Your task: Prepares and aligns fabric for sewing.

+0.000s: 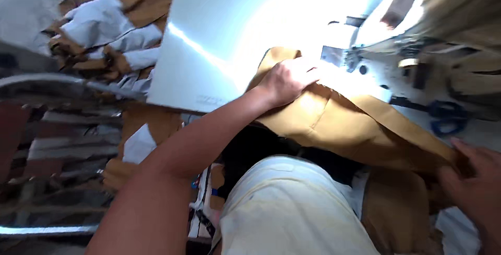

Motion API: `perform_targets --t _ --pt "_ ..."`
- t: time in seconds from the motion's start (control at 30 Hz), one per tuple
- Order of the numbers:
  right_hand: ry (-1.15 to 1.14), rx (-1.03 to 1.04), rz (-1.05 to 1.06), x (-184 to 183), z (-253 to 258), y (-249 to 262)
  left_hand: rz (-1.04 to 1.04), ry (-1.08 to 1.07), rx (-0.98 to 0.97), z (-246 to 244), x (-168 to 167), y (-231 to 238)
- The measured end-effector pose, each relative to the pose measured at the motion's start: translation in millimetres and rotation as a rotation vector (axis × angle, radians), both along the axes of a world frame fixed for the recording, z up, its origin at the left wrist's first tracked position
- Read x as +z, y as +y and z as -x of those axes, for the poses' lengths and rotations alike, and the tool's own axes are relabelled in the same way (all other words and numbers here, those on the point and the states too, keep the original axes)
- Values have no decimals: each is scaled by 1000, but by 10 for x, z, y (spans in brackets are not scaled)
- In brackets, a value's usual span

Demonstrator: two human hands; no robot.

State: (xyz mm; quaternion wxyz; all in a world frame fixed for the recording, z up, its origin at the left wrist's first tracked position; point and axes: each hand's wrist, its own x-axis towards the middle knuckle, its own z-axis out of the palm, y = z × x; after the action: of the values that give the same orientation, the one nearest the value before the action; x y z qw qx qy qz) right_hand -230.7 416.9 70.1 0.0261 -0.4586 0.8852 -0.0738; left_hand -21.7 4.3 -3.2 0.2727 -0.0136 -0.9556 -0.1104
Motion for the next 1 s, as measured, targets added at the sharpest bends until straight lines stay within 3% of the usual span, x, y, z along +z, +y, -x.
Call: perform_targets --t 0.2,0.37,0.5,0.63,0.8,1.0 --pt "-47 237 290 -514 -385 -776 -137 -180 127 -169 -3 383" --pt "-125 440 271 -681 -618 -1240 -21 -163 224 -376 51 99" --pt "-202 430 325 -722 -547 -1254 -10 -176 250 -349 213 403" --pt "-238 339 426 -734 -481 -1202 -63 -213 122 -192 42 813" --pt "-168 150 505 -740 -505 -1255 -99 -185 14 -194 -3 600" --pt "-60 163 552 -770 -681 -1396 -103 -170 -19 -215 39 429"
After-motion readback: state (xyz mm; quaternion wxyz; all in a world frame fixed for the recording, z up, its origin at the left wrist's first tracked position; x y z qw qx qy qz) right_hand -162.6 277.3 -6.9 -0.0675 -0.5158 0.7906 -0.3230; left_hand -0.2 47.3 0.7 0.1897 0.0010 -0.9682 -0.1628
